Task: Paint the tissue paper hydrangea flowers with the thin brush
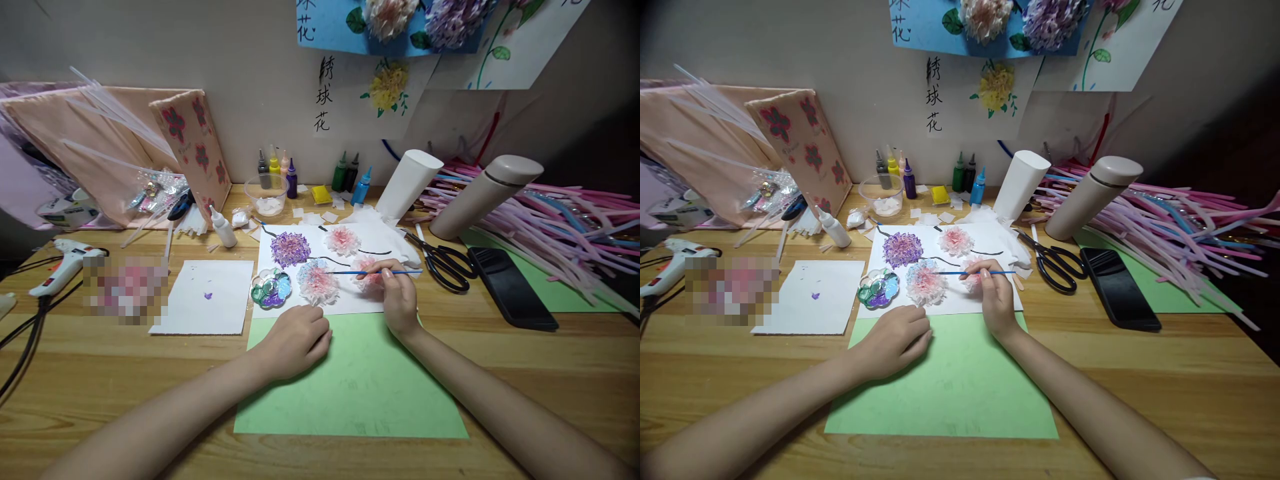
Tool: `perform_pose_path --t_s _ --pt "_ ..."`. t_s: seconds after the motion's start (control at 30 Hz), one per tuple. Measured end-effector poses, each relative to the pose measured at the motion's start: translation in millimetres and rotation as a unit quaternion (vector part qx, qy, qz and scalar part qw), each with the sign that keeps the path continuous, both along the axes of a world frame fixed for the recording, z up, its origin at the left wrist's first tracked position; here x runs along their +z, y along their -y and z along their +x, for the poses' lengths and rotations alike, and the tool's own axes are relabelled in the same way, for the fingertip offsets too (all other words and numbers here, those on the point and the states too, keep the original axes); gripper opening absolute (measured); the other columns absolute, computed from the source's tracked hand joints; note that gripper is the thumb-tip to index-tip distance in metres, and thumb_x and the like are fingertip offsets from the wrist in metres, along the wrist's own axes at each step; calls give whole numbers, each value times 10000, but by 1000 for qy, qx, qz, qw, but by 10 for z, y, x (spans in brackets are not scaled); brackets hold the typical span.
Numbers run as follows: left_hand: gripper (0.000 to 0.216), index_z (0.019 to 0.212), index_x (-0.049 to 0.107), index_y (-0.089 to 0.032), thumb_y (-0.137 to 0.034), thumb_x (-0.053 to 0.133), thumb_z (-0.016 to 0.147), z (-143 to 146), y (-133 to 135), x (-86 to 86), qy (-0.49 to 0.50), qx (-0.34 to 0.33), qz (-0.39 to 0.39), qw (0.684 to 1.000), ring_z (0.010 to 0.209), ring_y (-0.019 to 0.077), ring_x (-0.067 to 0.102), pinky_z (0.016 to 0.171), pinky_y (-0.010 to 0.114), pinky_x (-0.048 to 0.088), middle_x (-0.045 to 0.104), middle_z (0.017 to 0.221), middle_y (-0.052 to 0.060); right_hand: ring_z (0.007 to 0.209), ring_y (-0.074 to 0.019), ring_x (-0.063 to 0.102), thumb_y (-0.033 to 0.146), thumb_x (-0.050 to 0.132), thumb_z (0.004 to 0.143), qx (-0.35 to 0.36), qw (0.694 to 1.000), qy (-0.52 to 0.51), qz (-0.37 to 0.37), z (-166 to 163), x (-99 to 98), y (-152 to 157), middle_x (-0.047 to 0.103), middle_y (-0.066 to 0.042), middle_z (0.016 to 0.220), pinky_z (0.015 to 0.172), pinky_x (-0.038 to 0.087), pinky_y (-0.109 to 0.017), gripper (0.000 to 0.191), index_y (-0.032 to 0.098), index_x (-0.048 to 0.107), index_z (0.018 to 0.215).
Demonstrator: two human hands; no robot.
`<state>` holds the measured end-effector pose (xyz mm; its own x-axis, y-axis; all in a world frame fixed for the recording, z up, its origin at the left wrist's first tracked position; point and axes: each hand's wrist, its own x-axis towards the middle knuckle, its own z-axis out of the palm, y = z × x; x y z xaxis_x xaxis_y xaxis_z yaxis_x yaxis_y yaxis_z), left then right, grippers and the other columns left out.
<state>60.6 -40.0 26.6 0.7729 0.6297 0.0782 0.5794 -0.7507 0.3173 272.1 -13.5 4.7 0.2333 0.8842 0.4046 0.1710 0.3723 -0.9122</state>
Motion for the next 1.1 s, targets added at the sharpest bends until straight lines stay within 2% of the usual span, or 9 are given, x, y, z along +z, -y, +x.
perform_pose_path --t_s 0.13,0.27,0.5,0.67,0.9,1.0,1.1 --pt "279 699 504 -181 -233 371 940 -4 -3 4 1 2 -1 1000 664 154 470 607 301 330 540 730 22 738 -181 597 344 419 899 5 999 -33 -4 10 -19 -9 620 -12 768 745 448 -349 194 220 550 828" --pt "276 703 507 -182 -233 371 939 -7 -1 -6 3 1 2 1000 663 155 468 610 305 332 540 731 21 771 -188 601 345 420 901 13 1000 -16 -12 13 -30 -6 622 -19 782 774 448 -357 204 216 562 831" --pt "272 706 508 -182 -230 372 937 -4 0 -2 3 -1 3 1000 667 155 471 616 301 336 544 738 24 790 -178 590 325 414 910 0 999 32 17 -14 11 22 622 -16 775 791 447 -339 229 218 593 816" --pt "278 702 516 -184 -229 371 935 -5 4 8 7 3 -1 1000 668 158 478 611 306 346 539 730 26 737 -175 596 331 422 901 -16 1000 -11 2 7 -19 0 602 -14 812 760 461 -347 194 221 563 827" --pt "283 700 516 -182 -231 370 937 -6 4 -2 7 2 7 1000 664 156 474 609 306 342 542 732 25 774 -185 601 321 411 916 -9 1000 3 13 13 -19 15 612 -17 809 785 459 -356 207 224 576 836" --pt "269 713 523 -177 -228 380 935 -5 4 -11 4 2 11 1000 666 154 477 611 301 339 548 741 24 868 -195 605 278 393 929 57 995 65 51 -30 29 77 635 -28 868 818 460 -362 215 239 601 890" --pt "255 751 547 -175 -234 384 938 -3 2 -27 8 1 10 1000 694 158 496 630 293 347 565 773 31 963 -205 584 241 374 933 157 966 187 79 -97 83 155 653 -43 967 853 446 -378 245 262 608 1004"
